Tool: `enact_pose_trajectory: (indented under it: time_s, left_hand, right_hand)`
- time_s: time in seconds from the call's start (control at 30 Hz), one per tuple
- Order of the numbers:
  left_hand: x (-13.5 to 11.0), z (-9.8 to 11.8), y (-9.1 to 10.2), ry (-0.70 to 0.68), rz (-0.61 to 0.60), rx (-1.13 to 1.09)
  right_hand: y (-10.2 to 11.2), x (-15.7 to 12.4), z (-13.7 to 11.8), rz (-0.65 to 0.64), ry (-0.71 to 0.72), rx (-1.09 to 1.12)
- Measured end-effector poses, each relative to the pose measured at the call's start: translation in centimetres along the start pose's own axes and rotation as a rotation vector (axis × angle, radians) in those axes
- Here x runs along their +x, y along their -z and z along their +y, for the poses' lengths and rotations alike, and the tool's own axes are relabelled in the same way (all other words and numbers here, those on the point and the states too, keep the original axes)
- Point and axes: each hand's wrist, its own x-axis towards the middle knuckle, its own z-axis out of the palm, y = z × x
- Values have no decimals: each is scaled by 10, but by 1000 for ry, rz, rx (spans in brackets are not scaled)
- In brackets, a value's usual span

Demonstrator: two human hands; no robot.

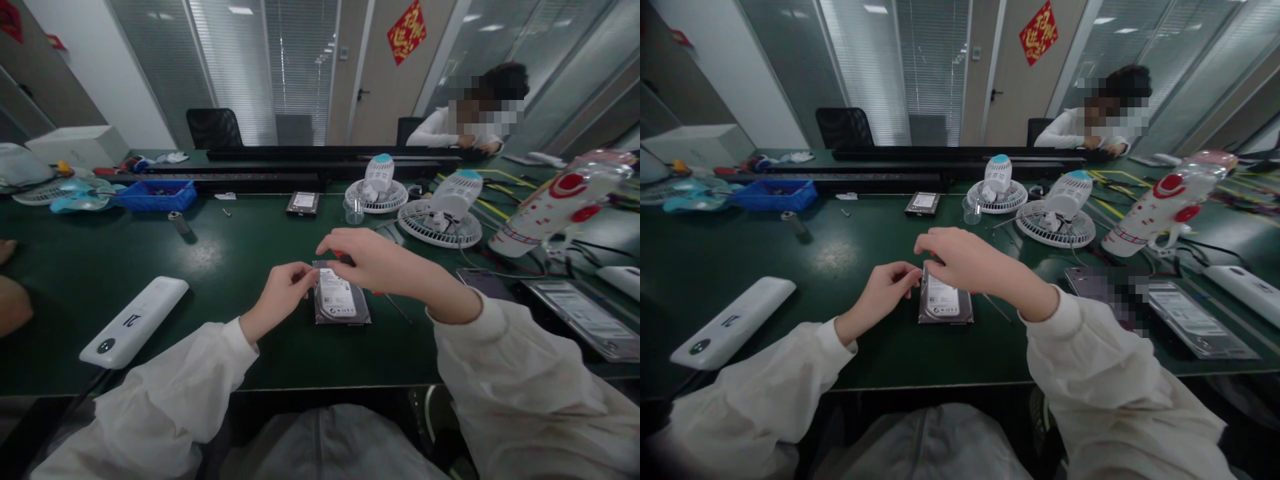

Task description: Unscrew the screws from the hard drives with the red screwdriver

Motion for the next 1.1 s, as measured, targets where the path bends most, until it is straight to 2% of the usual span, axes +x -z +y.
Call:
enact_pose_trajectory:
  time_s: [0.1,0.2,0.4,0.5,0.57,0.67,0.77,0.87,0.97,1.1]
  left_hand:
    - [-1,1,1,-86,-103,-228]
    - [-2,3,1,-114,-153,-321]
    - [-5,4,-1,-122,-116,-349]
    - [-5,2,-1,-126,-92,-345]
    - [-4,-1,-1,-113,-59,-317]
    - [-2,-7,-1,-73,-4,-243]
    - [0,-13,1,-66,60,-107]
    - [2,-16,4,-34,98,62]
    - [2,-18,5,1,101,154]
    - [3,-20,5,23,90,193]
  right_hand:
    - [-9,-4,-7,-98,-44,-96]
    - [-13,-9,-16,-135,-42,-165]
    - [-19,-12,-32,-158,-73,-313]
    - [-18,-12,-32,-144,-79,-319]
    - [-14,-12,-22,-112,-104,-307]
    - [-6,-13,9,-79,-198,-327]
    - [-4,-16,49,-147,-288,-445]
    - [-11,-21,79,-237,-357,-501]
    - [-21,-26,93,-287,-377,-500]
    - [-28,-29,97,-334,-404,-494]
